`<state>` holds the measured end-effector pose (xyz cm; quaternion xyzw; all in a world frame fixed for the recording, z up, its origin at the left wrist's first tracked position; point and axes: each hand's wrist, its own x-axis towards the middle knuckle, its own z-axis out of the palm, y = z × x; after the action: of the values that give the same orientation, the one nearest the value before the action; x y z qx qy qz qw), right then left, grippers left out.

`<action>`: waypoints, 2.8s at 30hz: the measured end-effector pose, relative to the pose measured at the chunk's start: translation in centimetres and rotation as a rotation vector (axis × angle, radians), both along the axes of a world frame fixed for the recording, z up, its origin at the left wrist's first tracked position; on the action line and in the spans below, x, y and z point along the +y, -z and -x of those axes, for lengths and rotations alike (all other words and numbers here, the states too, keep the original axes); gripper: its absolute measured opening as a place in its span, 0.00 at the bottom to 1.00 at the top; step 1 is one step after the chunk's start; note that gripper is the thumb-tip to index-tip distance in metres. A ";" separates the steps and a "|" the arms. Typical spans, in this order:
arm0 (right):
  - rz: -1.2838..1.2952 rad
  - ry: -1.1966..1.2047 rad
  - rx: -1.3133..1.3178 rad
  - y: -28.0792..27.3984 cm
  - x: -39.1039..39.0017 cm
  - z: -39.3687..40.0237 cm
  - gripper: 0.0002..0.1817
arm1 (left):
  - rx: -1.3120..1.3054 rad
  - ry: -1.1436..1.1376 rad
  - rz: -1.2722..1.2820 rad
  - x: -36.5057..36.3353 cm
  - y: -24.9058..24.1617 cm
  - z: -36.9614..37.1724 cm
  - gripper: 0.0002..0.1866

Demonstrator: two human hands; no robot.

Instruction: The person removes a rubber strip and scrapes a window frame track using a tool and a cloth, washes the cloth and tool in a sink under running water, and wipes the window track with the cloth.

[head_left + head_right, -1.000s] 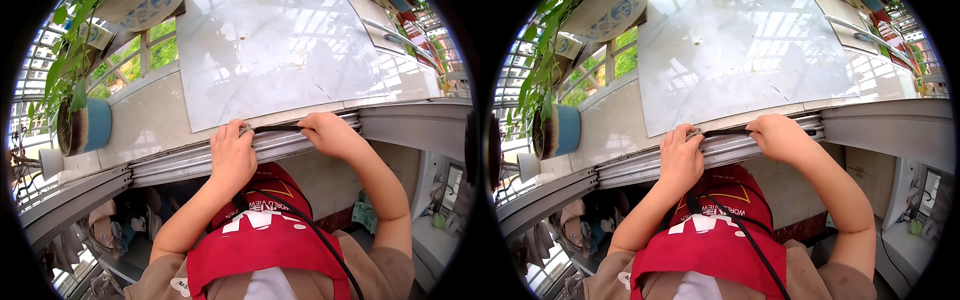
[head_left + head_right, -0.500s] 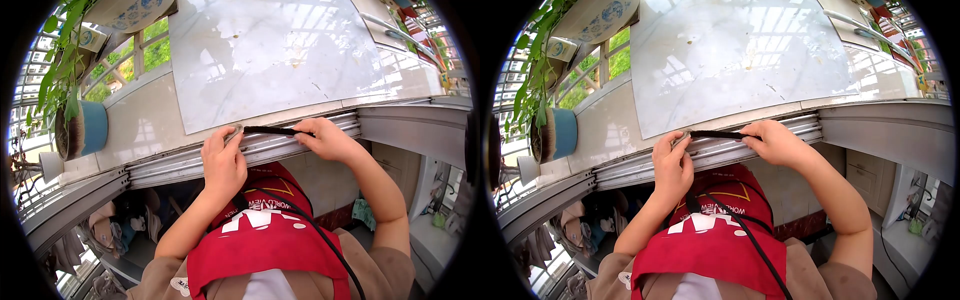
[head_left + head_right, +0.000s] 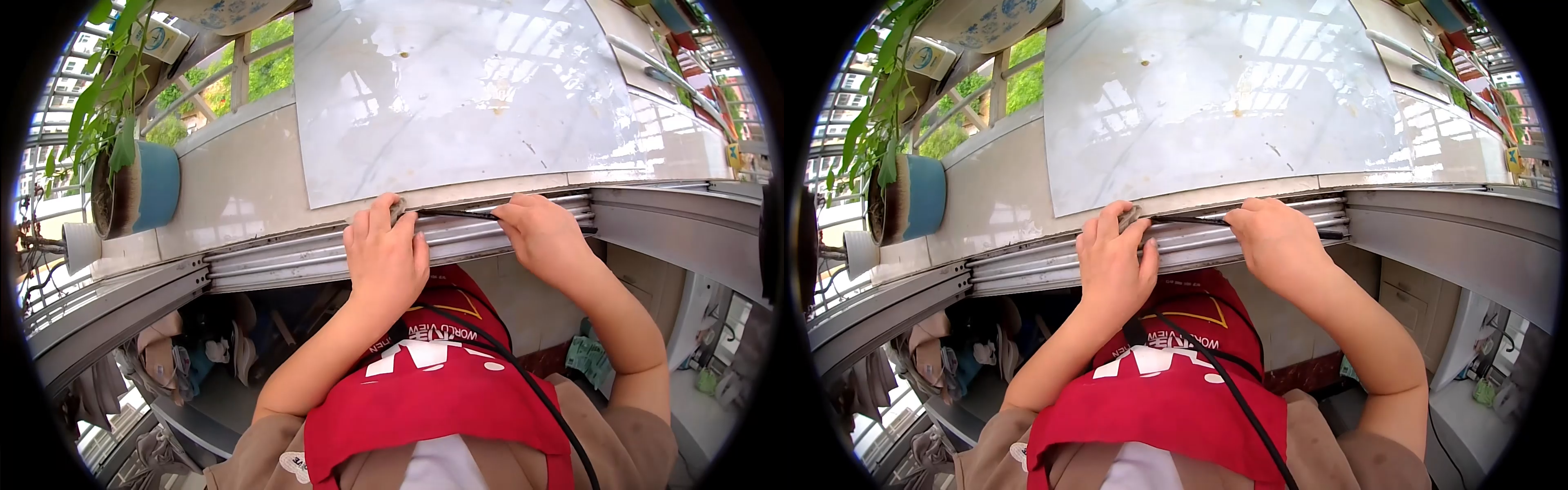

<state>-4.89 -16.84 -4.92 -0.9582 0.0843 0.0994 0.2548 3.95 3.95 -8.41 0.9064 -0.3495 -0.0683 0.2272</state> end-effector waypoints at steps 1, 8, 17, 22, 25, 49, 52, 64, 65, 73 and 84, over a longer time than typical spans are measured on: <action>-0.003 -0.002 -0.001 0.1 0.0 -0.1 0.07 | 0.011 -0.002 -0.007 -0.1 0.0 -0.1 0.13; 0.067 -0.039 -0.007 -0.7 -0.2 0.2 0.08 | 0.061 0.007 -0.047 -0.1 -0.6 0.0 0.14; 0.250 -0.185 -0.222 0.3 0.1 -0.1 0.15 | 0.059 -0.082 0.076 1.2 0.0 -0.5 0.12; 0.296 -0.223 -0.339 0.3 0.1 0.8 0.16 | 0.043 -0.173 0.130 2.5 0.4 -1.0 0.09; 0.098 -0.165 -0.284 -0.1 0.2 0.5 0.15 | 0.029 -0.186 0.166 2.9 0.6 -0.9 0.09; -0.162 -0.019 -0.008 1.6 -0.4 -0.5 0.10 | -0.032 0.049 -0.032 0.4 0.4 -1.1 0.12; -0.187 0.007 -0.004 1.6 -0.4 -0.4 0.09 | -0.039 0.048 0.013 0.7 0.5 -1.1 0.11; -0.036 -0.131 0.144 -0.3 -1.7 -3.6 0.07 | -0.039 0.082 -0.061 0.6 -0.3 -1.5 0.13; -0.036 -0.131 0.144 -0.3 -1.6 -3.4 0.07 | -0.013 0.071 -0.045 0.6 -0.2 -1.3 0.14; -0.232 -0.020 0.170 1.5 -1.3 -2.0 0.09 | 0.135 -0.043 0.011 0.4 -0.3 -0.7 0.16; -0.035 -0.106 -0.023 -0.1 -2.4 -2.6 0.08 | 0.023 -0.017 -0.073 1.8 -0.6 -1.8 0.15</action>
<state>-2.34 -19.24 -4.81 -0.9578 0.0286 0.1030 0.2667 5.71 5.76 -7.77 0.9161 -0.3366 -0.0896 0.1987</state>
